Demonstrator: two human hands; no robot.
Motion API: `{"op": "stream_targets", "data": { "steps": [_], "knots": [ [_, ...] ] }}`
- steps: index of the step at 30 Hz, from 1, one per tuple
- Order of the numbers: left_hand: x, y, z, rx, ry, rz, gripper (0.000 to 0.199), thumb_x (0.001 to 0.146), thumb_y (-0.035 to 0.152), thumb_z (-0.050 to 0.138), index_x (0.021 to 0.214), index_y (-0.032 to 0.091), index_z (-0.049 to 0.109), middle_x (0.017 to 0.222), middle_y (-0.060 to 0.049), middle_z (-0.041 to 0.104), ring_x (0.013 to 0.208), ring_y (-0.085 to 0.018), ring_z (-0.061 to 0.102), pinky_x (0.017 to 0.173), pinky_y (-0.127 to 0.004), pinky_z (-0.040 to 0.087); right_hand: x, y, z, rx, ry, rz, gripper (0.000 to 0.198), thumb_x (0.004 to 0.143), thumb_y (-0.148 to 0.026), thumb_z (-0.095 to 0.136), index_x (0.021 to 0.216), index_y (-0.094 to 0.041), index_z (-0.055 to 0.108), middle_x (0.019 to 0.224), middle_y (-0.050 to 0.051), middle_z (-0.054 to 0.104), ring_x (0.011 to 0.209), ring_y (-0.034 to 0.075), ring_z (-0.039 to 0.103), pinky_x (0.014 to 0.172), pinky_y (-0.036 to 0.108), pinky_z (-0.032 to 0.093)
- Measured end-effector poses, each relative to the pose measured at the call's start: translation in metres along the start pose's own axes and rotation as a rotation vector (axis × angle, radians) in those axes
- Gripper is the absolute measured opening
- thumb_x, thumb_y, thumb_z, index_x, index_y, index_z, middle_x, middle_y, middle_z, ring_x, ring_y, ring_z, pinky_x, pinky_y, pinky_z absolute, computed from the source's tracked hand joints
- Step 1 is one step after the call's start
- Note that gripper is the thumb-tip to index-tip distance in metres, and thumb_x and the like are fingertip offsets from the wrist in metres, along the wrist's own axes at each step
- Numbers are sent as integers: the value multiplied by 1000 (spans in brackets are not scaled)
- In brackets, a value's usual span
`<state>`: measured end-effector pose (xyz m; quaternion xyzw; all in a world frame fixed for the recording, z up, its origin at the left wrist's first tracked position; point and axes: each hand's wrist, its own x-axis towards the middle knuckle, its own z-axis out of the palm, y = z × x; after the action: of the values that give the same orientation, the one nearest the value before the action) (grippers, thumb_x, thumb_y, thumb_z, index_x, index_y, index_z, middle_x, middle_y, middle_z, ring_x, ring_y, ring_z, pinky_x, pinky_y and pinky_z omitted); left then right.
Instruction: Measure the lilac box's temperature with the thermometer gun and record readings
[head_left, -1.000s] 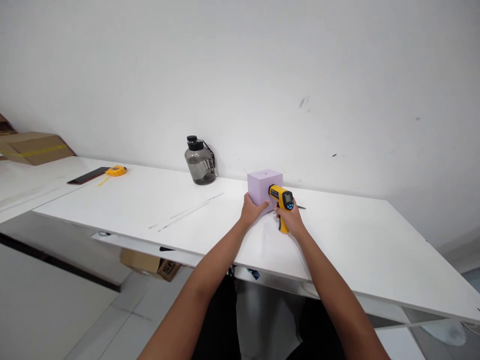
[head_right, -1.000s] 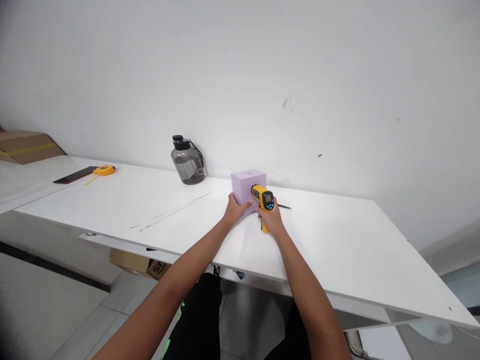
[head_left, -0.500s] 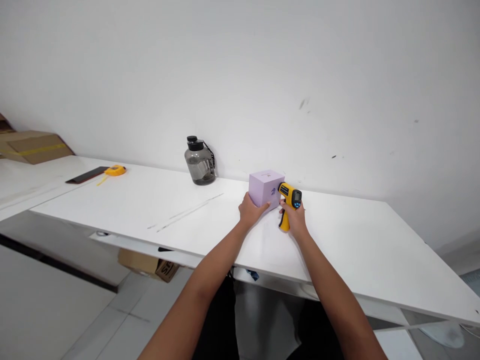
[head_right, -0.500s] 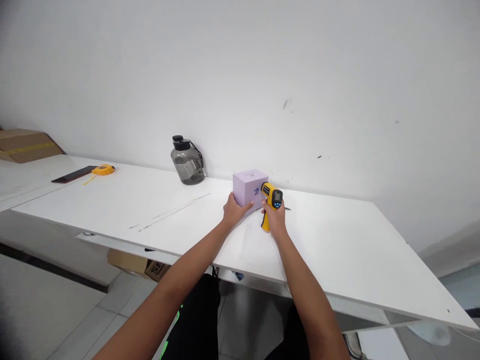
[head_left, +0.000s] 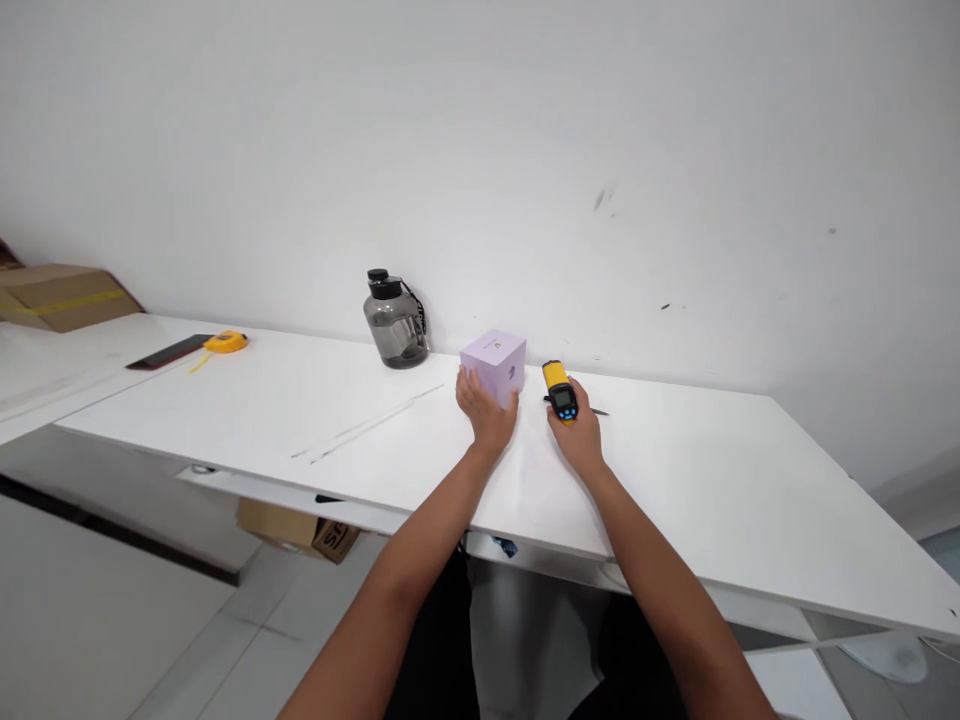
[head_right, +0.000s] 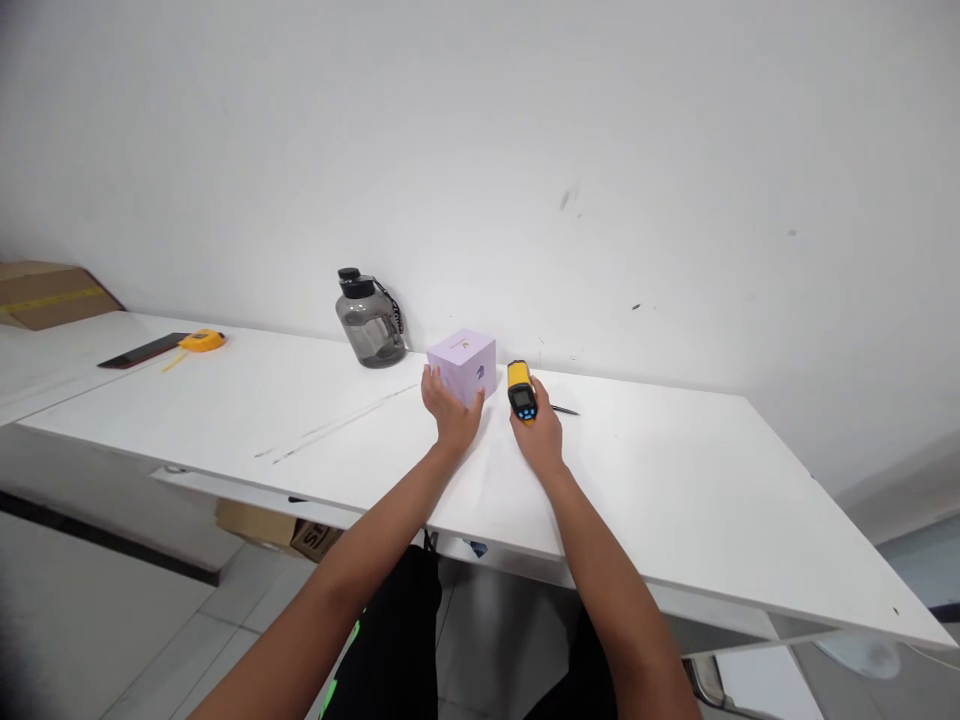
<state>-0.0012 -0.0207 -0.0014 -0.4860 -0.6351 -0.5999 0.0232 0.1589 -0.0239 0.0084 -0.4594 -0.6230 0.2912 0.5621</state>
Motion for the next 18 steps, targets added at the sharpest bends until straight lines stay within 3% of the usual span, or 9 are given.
{"op": "stream_targets", "data": {
  "steps": [4,8,10,14,16,18],
  "knots": [
    [-23,6,4,-278,-125,108,68,89,59,57,139,20,34,130,-18,50,125,-30,50,106,-48,40,-4,1,2,-80,-15,-153,71,78,-35,68,144,-25,47,134,11,65,118,31,64,98,45,51],
    [-31,9,5,-394,-358,213,68,93,71,39,138,20,37,125,-16,53,115,-27,54,94,-43,46,-8,2,6,-48,-57,-208,79,84,-43,65,152,-21,31,119,12,68,99,25,69,87,41,56],
    [-31,11,3,-412,-427,307,67,95,71,28,135,19,42,124,-16,55,113,-27,53,94,-44,46,-10,2,8,-51,-74,-261,81,86,-46,64,153,-20,27,119,13,66,101,25,68,89,42,56],
    [-32,14,-1,-427,-415,378,63,98,68,20,127,19,46,112,-13,58,100,-24,56,89,-43,47,-10,4,10,-234,35,-436,76,83,-52,65,146,-22,36,133,17,56,135,35,46,110,56,42],
    [-33,14,-1,-451,-407,398,64,96,71,24,129,19,44,110,-12,57,96,-23,56,87,-42,48,-9,5,10,-340,72,-475,72,85,-52,62,145,-23,36,141,17,51,145,36,32,115,61,35],
    [-33,15,-1,-475,-427,412,72,89,77,36,129,18,42,110,-12,55,94,-24,56,85,-42,50,-9,7,10,-404,66,-472,70,88,-50,58,147,-23,33,144,17,48,148,35,26,115,61,34]
  ]
}}
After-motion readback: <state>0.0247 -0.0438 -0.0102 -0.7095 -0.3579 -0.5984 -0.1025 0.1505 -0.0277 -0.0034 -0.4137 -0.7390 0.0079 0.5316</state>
